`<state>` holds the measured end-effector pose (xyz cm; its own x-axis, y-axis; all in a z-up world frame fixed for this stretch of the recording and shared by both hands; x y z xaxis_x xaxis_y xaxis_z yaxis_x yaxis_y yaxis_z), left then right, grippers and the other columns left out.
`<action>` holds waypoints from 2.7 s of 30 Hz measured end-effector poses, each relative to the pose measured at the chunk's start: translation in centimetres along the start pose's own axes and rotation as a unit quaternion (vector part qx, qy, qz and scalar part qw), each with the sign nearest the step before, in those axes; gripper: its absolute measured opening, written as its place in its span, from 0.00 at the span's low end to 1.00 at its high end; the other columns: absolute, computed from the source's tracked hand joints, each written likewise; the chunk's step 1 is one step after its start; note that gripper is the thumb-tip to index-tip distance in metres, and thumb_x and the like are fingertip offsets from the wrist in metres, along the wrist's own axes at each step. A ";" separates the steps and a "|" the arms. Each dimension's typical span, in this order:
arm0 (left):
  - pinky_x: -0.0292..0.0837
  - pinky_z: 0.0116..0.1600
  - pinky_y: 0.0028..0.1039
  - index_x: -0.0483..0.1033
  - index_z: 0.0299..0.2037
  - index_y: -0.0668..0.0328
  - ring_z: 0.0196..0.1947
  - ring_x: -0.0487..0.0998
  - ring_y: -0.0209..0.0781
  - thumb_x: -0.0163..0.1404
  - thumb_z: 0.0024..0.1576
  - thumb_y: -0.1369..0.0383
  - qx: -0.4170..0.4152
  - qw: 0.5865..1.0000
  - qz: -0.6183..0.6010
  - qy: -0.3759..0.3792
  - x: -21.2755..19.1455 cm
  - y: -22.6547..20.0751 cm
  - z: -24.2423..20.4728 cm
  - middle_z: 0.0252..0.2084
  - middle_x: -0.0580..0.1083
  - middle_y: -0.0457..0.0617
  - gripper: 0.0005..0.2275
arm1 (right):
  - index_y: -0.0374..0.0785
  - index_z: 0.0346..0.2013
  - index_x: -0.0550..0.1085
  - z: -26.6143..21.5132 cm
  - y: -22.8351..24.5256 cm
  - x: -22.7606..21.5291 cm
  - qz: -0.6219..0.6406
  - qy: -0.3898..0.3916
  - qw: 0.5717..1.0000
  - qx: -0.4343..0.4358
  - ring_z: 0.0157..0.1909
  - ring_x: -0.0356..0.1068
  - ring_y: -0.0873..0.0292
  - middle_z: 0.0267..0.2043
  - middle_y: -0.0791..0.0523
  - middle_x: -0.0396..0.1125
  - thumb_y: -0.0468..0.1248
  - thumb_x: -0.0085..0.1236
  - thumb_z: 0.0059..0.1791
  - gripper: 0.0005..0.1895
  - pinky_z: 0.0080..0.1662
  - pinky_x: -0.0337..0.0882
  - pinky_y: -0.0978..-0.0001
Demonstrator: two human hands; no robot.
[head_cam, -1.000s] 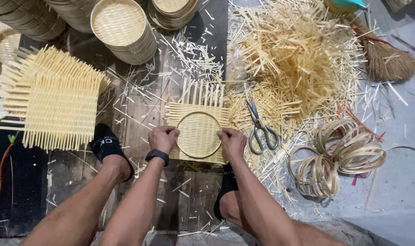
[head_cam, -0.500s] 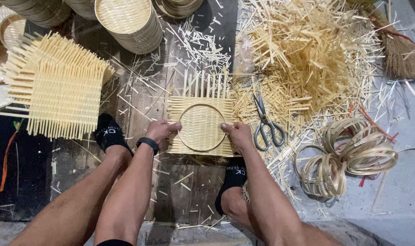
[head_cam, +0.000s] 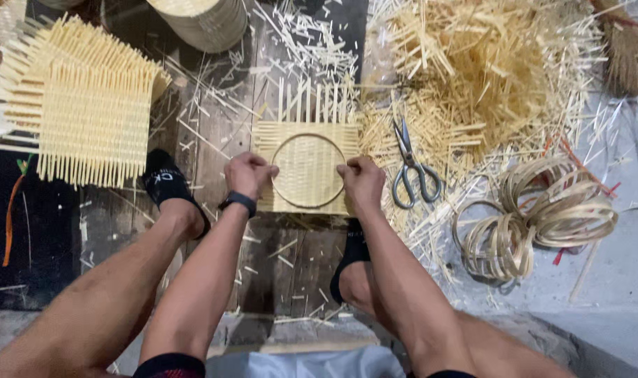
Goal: The person sits on the floor and repeatedly places a woven bamboo mat over a circular wooden mold. They use scissors to trim the excess bamboo strips around the edge of the mold, then remove the finished circular piece and stack it with others.
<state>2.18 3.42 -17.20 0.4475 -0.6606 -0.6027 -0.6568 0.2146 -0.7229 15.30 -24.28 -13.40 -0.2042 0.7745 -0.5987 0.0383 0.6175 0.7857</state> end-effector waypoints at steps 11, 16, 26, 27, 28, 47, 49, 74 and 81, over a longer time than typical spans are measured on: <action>0.79 0.35 0.27 0.85 0.30 0.62 0.24 0.81 0.37 0.69 0.43 0.72 -0.066 0.997 -0.023 0.044 1.2 1.6 0.7 0.26 0.81 0.51 0.07 | 0.36 0.36 0.83 0.2 0.5 -0.4 -0.046 0.015 0.997 0.067 0.31 0.76 0.57 0.29 0.50 0.77 0.37 0.71 0.42 0.11 0.40 0.75 0.66; 0.79 0.41 0.28 0.86 0.32 0.60 0.29 0.83 0.39 0.70 0.40 0.71 -0.049 0.997 -0.006 0.063 1.3 1.7 1.4 0.29 0.82 0.50 0.11 | 0.40 0.36 0.84 0.4 -0.1 -0.1 -0.065 0.047 0.989 0.121 0.31 0.76 0.59 0.31 0.53 0.78 0.41 0.72 0.42 0.11 0.39 0.75 0.65; 0.78 0.40 0.28 0.86 0.32 0.59 0.29 0.82 0.40 0.70 0.40 0.72 -0.077 0.993 -0.006 0.085 1.9 2.3 1.7 0.29 0.82 0.51 0.10 | 0.40 0.35 0.84 1.2 -1.0 0.0 -0.049 0.069 0.991 0.105 0.29 0.76 0.61 0.28 0.55 0.77 0.41 0.73 0.42 0.11 0.37 0.75 0.68; 0.78 0.39 0.27 0.86 0.32 0.59 0.29 0.82 0.39 0.69 0.40 0.72 -0.091 0.991 -0.021 0.094 2.3 3.0 1.7 0.29 0.82 0.51 0.10 | 0.40 0.34 0.84 1.3 -1.3 0.0 -0.044 0.079 0.991 0.095 0.29 0.76 0.62 0.28 0.56 0.77 0.42 0.73 0.42 0.11 0.37 0.75 0.69; 0.78 0.39 0.26 0.86 0.31 0.60 0.28 0.82 0.39 0.70 0.40 0.72 -0.085 0.992 -0.019 0.089 2.4 3.5 1.8 0.29 0.82 0.51 0.10 | 0.40 0.35 0.84 1.3 -1.8 0.1 -0.032 0.090 0.989 0.111 0.29 0.76 0.62 0.28 0.55 0.77 0.41 0.73 0.42 0.11 0.36 0.76 0.69; 0.67 0.52 0.43 0.86 0.39 0.52 0.48 0.71 0.53 0.58 0.55 0.58 0.508 0.854 0.112 0.018 4.6 -12.3 -0.1 0.47 0.76 0.50 0.10 | 0.37 0.22 0.74 -12.5 -2.9 8.1 0.188 0.159 0.873 0.421 0.18 0.59 0.65 0.20 0.58 0.67 0.48 0.59 0.53 0.20 0.23 0.59 0.68; 0.66 0.52 0.42 0.86 0.40 0.50 0.47 0.72 0.51 0.58 0.57 0.61 0.420 0.904 0.067 0.049 5.5 -10.8 1.3 0.46 0.75 0.48 0.08 | 0.37 0.22 0.74 -12.8 -5.0 10.2 0.230 0.128 0.870 0.417 0.18 0.58 0.66 0.20 0.59 0.65 0.47 0.58 0.53 0.20 0.23 0.57 0.69; 0.66 0.29 0.34 0.82 0.32 0.68 0.21 0.70 0.42 0.56 0.60 0.56 0.134 0.971 -0.047 0.195 11.0 -4.2 6.4 0.20 0.74 0.58 0.18 | 0.36 0.52 0.74 6.6 -0.4 9.8 -0.121 0.309 0.943 0.015 0.49 0.69 0.39 0.46 0.41 0.70 0.50 0.32 0.58 0.26 0.55 0.67 0.47; 0.74 0.36 0.29 0.82 0.45 0.61 0.28 0.80 0.37 0.61 0.55 0.57 0.128 0.962 -0.050 0.234 9.2 -5.6 4.4 0.30 0.79 0.52 0.16 | 0.40 0.50 0.74 8.7 -9.5 9.8 -0.054 0.235 0.970 -0.036 0.58 0.68 0.45 0.53 0.45 0.68 0.39 0.36 0.57 0.17 0.62 0.65 0.56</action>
<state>12.66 -0.71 -20.15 0.1396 -0.9261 -0.3505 -0.4258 0.2634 -0.8656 21.42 -21.39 -28.04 -0.6264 0.5479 -0.5544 -0.0728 0.6670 0.7415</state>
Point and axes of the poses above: each hand's wrist, its own z-axis towards the middle knuckle, its own x-axis out of the palm, y = z × x, the point moved 7 cm from there along z, towards the middle knuckle
